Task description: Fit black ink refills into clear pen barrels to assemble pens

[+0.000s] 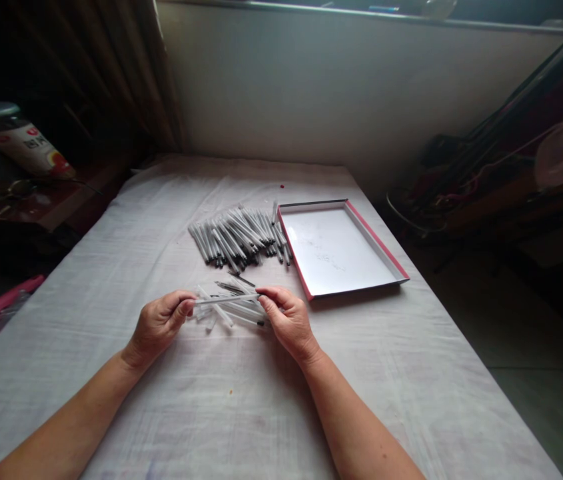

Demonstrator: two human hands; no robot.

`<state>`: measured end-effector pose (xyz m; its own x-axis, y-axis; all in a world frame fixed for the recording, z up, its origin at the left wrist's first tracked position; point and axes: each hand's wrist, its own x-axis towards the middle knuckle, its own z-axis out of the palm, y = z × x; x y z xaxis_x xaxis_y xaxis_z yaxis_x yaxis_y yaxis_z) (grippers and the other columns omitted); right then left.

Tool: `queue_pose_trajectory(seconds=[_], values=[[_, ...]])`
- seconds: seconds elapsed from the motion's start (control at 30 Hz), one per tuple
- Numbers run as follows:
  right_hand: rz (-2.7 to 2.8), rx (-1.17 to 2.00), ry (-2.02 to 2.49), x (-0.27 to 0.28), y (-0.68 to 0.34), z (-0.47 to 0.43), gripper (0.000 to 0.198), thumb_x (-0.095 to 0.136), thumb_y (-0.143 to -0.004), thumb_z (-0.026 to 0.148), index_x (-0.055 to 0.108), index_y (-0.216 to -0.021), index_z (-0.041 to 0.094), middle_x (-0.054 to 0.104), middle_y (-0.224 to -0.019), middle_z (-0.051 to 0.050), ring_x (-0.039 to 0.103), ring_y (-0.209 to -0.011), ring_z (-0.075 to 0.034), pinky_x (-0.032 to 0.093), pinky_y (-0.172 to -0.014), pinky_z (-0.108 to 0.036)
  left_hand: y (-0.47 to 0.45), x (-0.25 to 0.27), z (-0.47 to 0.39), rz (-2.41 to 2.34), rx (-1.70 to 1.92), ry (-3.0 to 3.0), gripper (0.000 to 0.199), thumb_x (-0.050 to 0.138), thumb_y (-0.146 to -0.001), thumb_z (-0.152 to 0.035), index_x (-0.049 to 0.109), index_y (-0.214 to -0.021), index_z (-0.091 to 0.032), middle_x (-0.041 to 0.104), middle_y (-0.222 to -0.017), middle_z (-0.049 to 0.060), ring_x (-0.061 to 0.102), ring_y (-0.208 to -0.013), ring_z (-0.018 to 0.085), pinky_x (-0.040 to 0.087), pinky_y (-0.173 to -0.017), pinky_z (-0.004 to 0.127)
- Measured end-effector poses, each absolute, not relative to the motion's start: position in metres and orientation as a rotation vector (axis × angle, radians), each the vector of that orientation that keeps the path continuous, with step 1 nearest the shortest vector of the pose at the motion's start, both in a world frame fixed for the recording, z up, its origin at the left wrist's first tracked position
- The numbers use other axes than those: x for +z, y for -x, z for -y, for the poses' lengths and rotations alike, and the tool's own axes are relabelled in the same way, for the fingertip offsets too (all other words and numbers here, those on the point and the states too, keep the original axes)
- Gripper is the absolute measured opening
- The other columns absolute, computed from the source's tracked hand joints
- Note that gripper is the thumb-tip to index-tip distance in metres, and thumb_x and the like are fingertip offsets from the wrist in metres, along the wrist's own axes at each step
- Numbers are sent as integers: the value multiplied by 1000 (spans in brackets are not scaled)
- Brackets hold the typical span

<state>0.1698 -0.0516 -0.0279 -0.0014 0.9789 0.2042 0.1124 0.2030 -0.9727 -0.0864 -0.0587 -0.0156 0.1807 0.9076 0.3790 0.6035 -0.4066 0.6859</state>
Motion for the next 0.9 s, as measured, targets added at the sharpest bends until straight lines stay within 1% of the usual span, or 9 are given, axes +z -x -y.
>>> queue_pose_trajectory(seconds=[0.07, 0.17, 0.3, 0.37, 0.47, 0.6, 0.67, 0.8, 0.9], values=[[1358, 988, 1155, -29, -170, 51, 17, 66, -80, 30, 76, -91, 21, 75, -90, -6, 69, -84, -20, 54, -78, -32, 87, -17, 60, -1414, 1059, -2062, 27, 51, -92, -40, 66, -95, -18, 66, -66, -1, 61, -57, 11, 48, -58, 20], [1323, 984, 1194, -29, -172, 50, 18, 66, -80, 32, 76, -90, 21, 75, -85, -5, 69, -79, -19, 55, -75, -32, 85, -21, 61, -1398, 1125, -2078, 29, 59, -88, -37, 61, -110, -19, 69, -80, 0, 60, -59, 10, 49, -57, 19], [1334, 989, 1171, -26, -172, 50, 16, 66, -80, 31, 76, -89, 21, 75, -85, -5, 68, -79, -19, 55, -75, -33, 83, -20, 60, -1337, 1198, -2208, 16, 56, -91, -30, 63, -99, -20, 69, -88, 3, 64, -71, 12, 50, -67, 20], [1352, 977, 1138, -25, -172, 50, 15, 67, -80, 29, 76, -89, 22, 75, -87, -5, 68, -82, -20, 55, -77, -33, 84, -17, 59, -1365, 1174, -2242, 18, 53, -92, -33, 64, -95, -19, 70, -85, 4, 66, -76, 14, 50, -71, 22], [1372, 928, 1115, -25, -171, 51, 14, 67, -80, 27, 77, -90, 23, 75, -89, -4, 68, -84, -20, 54, -79, -33, 84, -12, 58, -1406, 1056, -2213, 27, 46, -94, -37, 63, -85, -18, 67, -74, 2, 63, -67, 14, 48, -65, 22], [1381, 898, 1114, -26, -172, 51, 14, 67, -80, 27, 77, -90, 24, 75, -89, -5, 68, -83, -19, 55, -76, -33, 84, -10, 57, -1384, 891, -2098, 42, 38, -96, -39, 56, -65, -18, 57, -58, -1, 55, -55, 12, 42, -56, 21], [1361, 909, 1129, -27, -172, 51, 15, 67, -80, 28, 77, -90, 24, 75, -88, -5, 68, -82, -19, 55, -75, -32, 85, -10, 57, -1369, 888, -2061, 42, 40, -95, -41, 58, -66, -18, 57, -59, -1, 55, -55, 12, 42, -56, 21], [1338, 938, 1188, -27, -174, 50, 16, 67, -80, 31, 76, -90, 22, 75, -85, -4, 68, -79, -19, 54, -75, -32, 84, -11, 57, -1366, 974, -2032, 30, 49, -91, -42, 64, -84, -17, 65, -72, 1, 59, -64, 13, 45, -63, 21], [1348, 899, 1211, -27, -178, 48, 18, 66, -80, 32, 75, -90, 20, 74, -85, -5, 68, -77, -19, 54, -72, -31, 83, -10, 56, -1408, 977, -1973, 30, 49, -90, -42, 63, -83, -18, 62, -66, -1, 56, -58, 12, 44, -58, 20]])
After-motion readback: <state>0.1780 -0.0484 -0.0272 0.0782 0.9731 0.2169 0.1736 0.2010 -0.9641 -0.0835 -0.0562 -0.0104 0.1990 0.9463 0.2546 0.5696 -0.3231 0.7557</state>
